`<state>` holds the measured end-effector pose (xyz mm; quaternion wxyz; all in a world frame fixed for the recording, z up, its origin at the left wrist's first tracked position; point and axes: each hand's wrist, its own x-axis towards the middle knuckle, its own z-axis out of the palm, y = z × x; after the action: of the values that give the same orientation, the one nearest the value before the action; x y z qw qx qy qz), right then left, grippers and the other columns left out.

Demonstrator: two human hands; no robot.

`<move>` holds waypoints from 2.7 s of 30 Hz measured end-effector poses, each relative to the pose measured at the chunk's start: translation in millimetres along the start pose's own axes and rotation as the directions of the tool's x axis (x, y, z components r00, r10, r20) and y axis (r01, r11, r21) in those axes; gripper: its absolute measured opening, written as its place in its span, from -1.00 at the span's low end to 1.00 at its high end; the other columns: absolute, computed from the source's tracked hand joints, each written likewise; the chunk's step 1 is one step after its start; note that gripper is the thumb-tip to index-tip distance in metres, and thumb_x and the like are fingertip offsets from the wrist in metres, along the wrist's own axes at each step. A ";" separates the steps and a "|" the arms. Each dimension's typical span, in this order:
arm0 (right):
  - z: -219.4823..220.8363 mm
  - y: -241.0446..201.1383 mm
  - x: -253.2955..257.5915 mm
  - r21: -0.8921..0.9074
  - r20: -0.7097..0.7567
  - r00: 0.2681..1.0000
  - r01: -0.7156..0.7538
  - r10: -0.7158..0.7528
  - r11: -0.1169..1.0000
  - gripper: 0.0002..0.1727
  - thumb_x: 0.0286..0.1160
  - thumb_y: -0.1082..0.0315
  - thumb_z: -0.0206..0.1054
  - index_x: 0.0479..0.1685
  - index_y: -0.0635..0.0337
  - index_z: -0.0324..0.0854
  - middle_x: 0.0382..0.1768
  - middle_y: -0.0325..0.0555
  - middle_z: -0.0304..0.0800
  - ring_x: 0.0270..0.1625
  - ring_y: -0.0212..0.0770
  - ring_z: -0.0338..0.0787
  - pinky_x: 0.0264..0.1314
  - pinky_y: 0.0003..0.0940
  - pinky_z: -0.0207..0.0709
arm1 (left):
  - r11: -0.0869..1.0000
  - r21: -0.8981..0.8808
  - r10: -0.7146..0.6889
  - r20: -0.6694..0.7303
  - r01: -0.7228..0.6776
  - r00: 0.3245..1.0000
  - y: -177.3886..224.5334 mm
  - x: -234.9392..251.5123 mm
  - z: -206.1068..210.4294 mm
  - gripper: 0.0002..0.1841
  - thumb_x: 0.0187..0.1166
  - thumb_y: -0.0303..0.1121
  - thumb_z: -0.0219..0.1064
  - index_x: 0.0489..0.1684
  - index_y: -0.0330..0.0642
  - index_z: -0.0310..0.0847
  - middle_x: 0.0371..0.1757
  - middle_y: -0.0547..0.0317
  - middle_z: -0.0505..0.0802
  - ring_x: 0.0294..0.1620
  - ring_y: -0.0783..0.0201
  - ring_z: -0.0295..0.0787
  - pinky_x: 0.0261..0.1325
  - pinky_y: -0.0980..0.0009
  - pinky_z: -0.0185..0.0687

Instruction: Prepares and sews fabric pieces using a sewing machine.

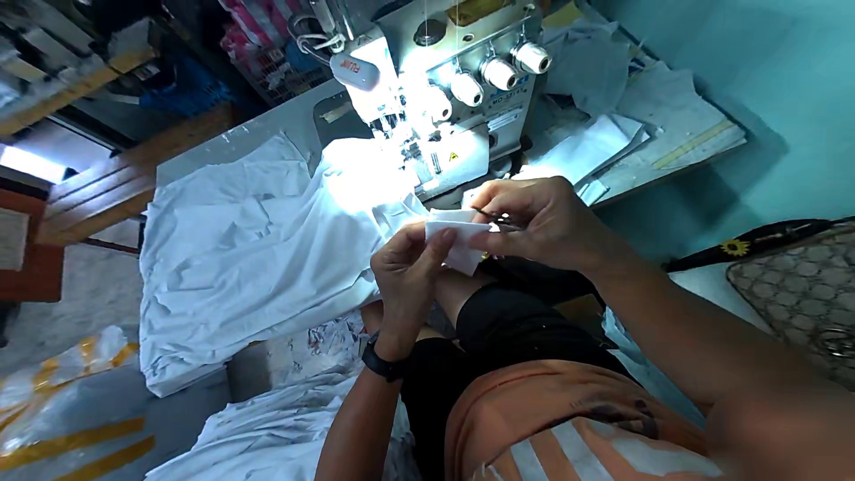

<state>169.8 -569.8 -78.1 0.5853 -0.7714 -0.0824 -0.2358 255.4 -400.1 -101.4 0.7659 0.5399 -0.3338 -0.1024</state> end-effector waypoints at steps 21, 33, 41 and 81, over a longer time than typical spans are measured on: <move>14.7 4.5 -17.4 0.045 -0.278 0.960 0.038 -0.024 0.998 -0.83 0.11 0.59 0.48 -0.64 0.15 0.65 -0.27 -0.31 0.84 -0.32 -0.61 0.71 -0.33 -0.75 0.59 | 0.996 -0.021 0.083 -0.072 -0.085 0.994 -11.4 -5.0 3.8 -0.90 0.50 -0.48 0.50 -0.29 0.01 0.78 -0.15 0.37 0.91 -0.09 0.49 0.87 -0.01 0.49 0.82; 8.2 3.3 -12.3 0.152 -0.192 0.978 -0.055 0.084 0.987 -0.72 0.27 0.56 0.53 -0.16 0.04 0.61 -0.32 -0.43 0.79 -0.42 -0.63 0.70 -0.43 -0.76 0.61 | 0.999 0.016 0.038 0.074 -0.039 0.997 -2.4 -1.7 -1.1 -0.76 0.52 -0.45 0.48 0.09 -0.05 0.71 0.03 0.38 0.89 -0.03 0.50 0.83 0.02 0.52 0.79; 15.6 -1.3 -8.1 -0.007 -0.217 0.975 0.042 -0.042 0.999 -0.83 0.25 0.60 0.43 -0.28 0.15 0.63 -0.30 -0.45 0.78 -0.33 -0.75 0.61 -0.30 -0.86 0.48 | 0.975 0.204 -0.147 0.276 0.092 0.950 8.4 6.5 -13.5 -0.70 0.38 -0.61 0.49 0.07 -0.35 0.66 -0.19 0.26 0.86 -0.29 0.53 0.81 -0.19 0.57 0.80; 59.1 18.1 -24.8 0.002 -0.041 0.997 0.059 -0.059 0.998 -0.82 0.50 0.37 0.43 -0.33 0.34 0.69 -0.28 0.04 0.74 -0.18 -0.21 0.76 -0.08 -0.40 0.63 | 0.999 0.020 -0.048 0.161 0.046 0.986 -2.3 -3.0 -30.3 -0.65 0.31 -0.23 0.66 0.08 0.19 0.82 -0.10 0.51 0.94 -0.16 0.58 0.87 -0.09 0.60 0.80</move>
<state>171.3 -515.9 -117.1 0.5809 -0.7627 -0.0936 -0.2684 272.4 -376.5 -110.6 0.7294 0.5436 -0.3828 -0.1611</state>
